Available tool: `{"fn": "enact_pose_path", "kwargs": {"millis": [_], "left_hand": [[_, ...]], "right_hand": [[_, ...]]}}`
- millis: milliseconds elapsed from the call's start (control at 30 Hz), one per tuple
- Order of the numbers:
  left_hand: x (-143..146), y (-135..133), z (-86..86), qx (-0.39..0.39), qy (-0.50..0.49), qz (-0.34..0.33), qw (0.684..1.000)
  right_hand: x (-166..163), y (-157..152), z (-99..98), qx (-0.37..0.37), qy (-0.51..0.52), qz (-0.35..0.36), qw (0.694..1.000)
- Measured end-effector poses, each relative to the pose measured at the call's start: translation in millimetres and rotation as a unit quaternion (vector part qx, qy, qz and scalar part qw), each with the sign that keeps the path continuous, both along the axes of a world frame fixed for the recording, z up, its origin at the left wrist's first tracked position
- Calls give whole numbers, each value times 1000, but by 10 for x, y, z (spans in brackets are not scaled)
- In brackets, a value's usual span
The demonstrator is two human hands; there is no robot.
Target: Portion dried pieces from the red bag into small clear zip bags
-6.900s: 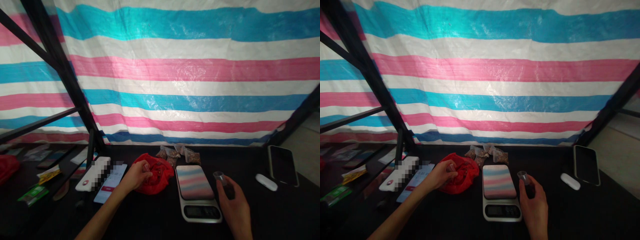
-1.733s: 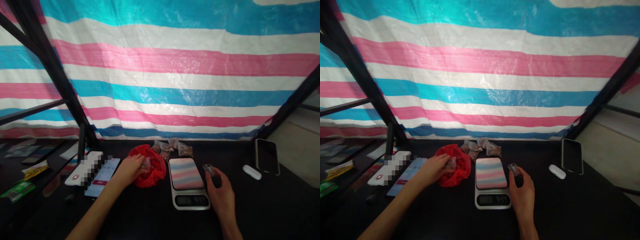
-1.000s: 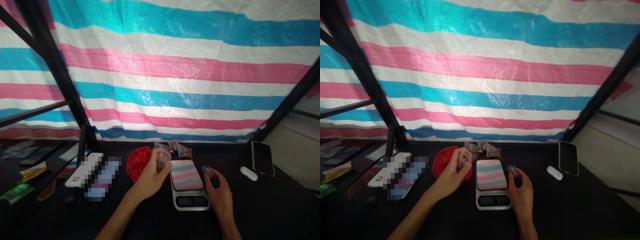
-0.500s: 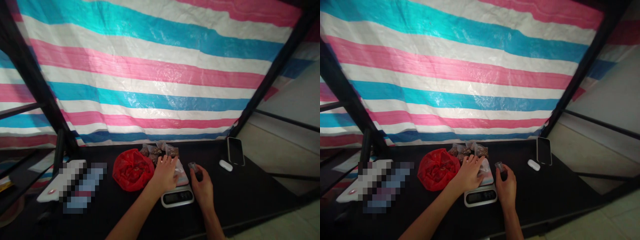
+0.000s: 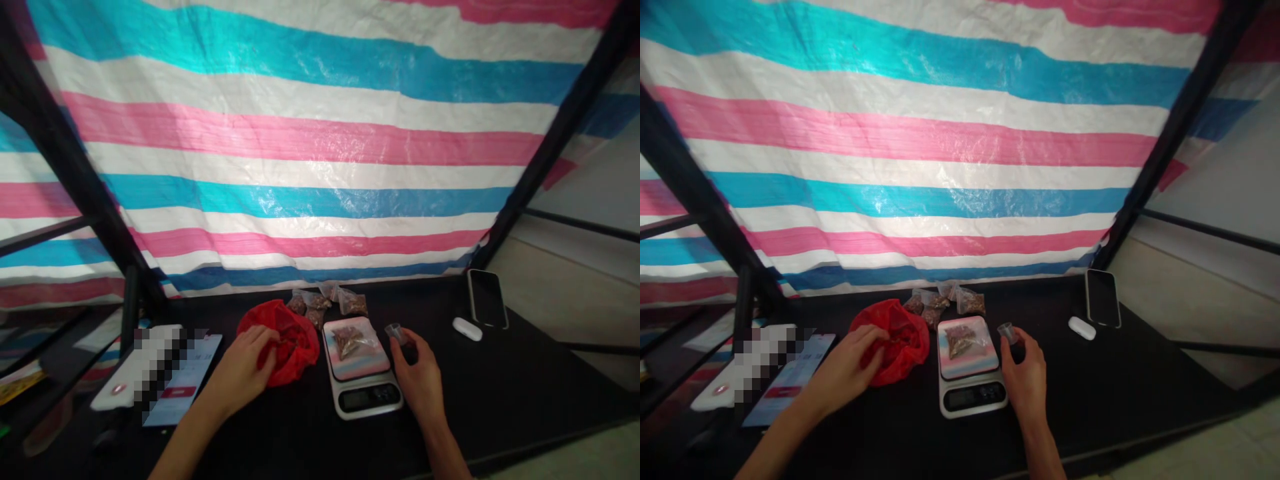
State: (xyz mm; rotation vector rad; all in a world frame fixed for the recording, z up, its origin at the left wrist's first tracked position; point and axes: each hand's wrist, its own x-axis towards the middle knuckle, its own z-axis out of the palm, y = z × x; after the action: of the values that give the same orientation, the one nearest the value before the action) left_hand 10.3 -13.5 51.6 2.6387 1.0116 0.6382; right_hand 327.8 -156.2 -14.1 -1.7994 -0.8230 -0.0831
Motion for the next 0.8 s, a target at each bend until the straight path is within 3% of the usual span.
{"fn": "enact_pose_path", "kwargs": {"millis": [67,133,200,300,467,633,800], "left_hand": [[23,-137,-91,-25,61,19,998],[117,-293,-155,-34,102,100,989],[230,-430,-190,-41,114,150,981],[355,-554,-196,-44,91,170,980],[342,-483,-140,41,14,161,986],[216,-282,-79,172,-79,101,977],[332,-385,68,228,-163,59,958]], "right_hand": [[-2,2,5,0,-8,-6,1000],[-6,4,8,-1,-14,-11,1000],[-9,4,9,-4,-16,-13,1000],[-11,-1,7,-7,-20,-12,1000],[-4,-1,0,-6,-25,-16,1000],[3,-1,-11,-6,-28,-13,1000],[13,-4,-33,-8,-32,-21,999]]}}
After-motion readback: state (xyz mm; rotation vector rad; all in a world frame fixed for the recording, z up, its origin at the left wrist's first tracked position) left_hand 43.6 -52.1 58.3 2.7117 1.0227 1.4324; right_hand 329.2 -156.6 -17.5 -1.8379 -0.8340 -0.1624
